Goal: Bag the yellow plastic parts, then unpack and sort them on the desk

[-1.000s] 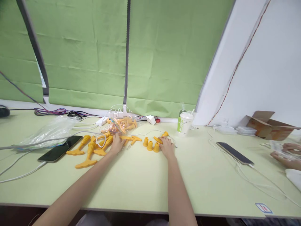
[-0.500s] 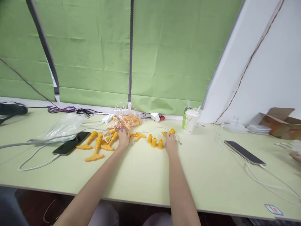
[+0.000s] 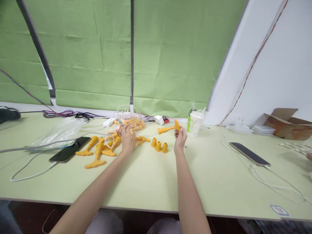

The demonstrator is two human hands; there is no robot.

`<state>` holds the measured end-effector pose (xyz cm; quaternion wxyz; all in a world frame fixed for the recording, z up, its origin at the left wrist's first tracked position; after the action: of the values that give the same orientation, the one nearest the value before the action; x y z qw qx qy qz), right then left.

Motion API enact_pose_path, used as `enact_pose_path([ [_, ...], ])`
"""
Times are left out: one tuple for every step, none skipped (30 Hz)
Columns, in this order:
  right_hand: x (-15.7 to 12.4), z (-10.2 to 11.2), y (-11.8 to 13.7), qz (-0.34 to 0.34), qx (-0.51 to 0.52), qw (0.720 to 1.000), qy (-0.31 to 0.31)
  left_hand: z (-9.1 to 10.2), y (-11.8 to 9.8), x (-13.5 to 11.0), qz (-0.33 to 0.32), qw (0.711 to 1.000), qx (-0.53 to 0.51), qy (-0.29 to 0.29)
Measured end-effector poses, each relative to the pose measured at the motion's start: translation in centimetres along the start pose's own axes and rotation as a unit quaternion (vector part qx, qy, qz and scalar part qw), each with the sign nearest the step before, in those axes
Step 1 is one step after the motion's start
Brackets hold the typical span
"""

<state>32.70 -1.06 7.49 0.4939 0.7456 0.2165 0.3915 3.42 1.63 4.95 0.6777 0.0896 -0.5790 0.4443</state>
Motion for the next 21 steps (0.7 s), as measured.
enact_pose_path([
  [-0.7, -1.5, 0.1, -0.034, 0.022, 0.996, 0.076, 0.4, -1.0, 0.3, -0.054, 0.999, 0.006, -0.002],
  [-1.7, -3.0, 0.1, -0.069, 0.03, 0.985, 0.154, 0.6, -2.0, 0.5, -0.111, 0.994, 0.009, 0.0],
  [-2.9, -4.4, 0.0, -0.103, 0.027, 0.968, 0.229, 0.8, -3.1, 0.6, -0.171, 0.985, 0.009, 0.008],
  [-4.2, -5.7, -0.1, -0.134, 0.018, 0.945, 0.297, 0.8, -4.1, 0.5, -0.231, 0.973, 0.009, 0.022],
  [-5.4, -6.7, -0.4, -0.163, 0.009, 0.922, 0.352, 0.7, -4.9, 0.3, -0.283, 0.958, 0.009, 0.039],
  [-6.5, -7.4, -0.7, -0.188, 0.005, 0.902, 0.388, 0.6, -5.6, 0.0, -0.322, 0.945, 0.008, 0.056],
  [-7.3, -7.8, -1.0, -0.208, 0.005, 0.889, 0.407, 0.6, -6.0, -0.2, -0.347, 0.935, 0.009, 0.07],
  [-7.7, -8.0, -1.3, -0.223, 0.01, 0.883, 0.412, 0.6, -6.2, -0.3, -0.359, 0.93, 0.011, 0.08],
  [-7.9, -8.1, -1.6, -0.233, 0.017, 0.881, 0.411, 0.7, -6.3, -0.3, -0.361, 0.929, 0.012, 0.085],
  [-8.0, -8.1, -1.9, -0.242, 0.022, 0.88, 0.408, 0.8, -6.4, -0.3, -0.358, 0.929, 0.013, 0.089],
  [-7.9, -8.1, -2.2, -0.251, 0.024, 0.878, 0.406, 0.9, -6.6, -0.3, -0.356, 0.93, 0.01, 0.095],
  [-7.9, -8.0, -2.4, -0.259, 0.023, 0.876, 0.407, 1.0, -6.9, -0.2, -0.356, 0.929, 0.004, 0.104],
  [-7.9, -8.0, -2.6, -0.267, 0.021, 0.873, 0.408, 1.0, -7.3, -0.2, -0.357, 0.927, -0.008, 0.116],
  [-7.8, -7.9, -2.6, -0.272, 0.016, 0.871, 0.408, 1.0, -7.7, -0.1, -0.356, 0.925, -0.022, 0.13],
  [-7.8, -7.8, -2.5, -0.275, 0.01, 0.871, 0.406, 1.0, -8.1, -0.1, -0.352, 0.924, -0.038, 0.142],
  [-7.7, -7.7, -2.2, -0.275, 0.003, 0.873, 0.404, 1.0, -8.4, 0.0, -0.344, 0.925, -0.053, 0.152],
  [-7.8, -7.6, -1.9, -0.277, -0.004, 0.87, 0.408, 0.9, -8.5, 0.2, -0.33, 0.928, -0.067, 0.157],
  [-8.0, -7.6, -1.4, -0.282, -0.009, 0.861, 0.422, 0.9, -8.3, 0.4, -0.311, 0.934, -0.078, 0.159],
  [-8.2, -7.5, -0.8, -0.289, -0.015, 0.847, 0.445, 0.9, -8.0, 0.6, -0.287, 0.941, -0.087, 0.158],
  [-8.6, -7.4, -0.3, -0.295, -0.025, 0.831, 0.472, 0.9, -7.4, 0.8, -0.258, 0.948, -0.095, 0.158],
  [-8.9, -7.3, 0.2, -0.297, -0.041, 0.814, 0.497, 0.8, -6.7, 1.0, -0.225, 0.956, -0.104, 0.159],
])
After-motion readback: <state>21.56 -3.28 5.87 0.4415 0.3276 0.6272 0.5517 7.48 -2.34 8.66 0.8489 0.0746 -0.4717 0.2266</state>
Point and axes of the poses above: each hand's wrist, its own x-axis towards the middle knuckle, its own z-axis out of the back of the hand, y = z × x, the point moved 6 cm from there along x, towards the middle knuckle, and after that the axes turned 9 degrees about -z, right-handed, at the moved point
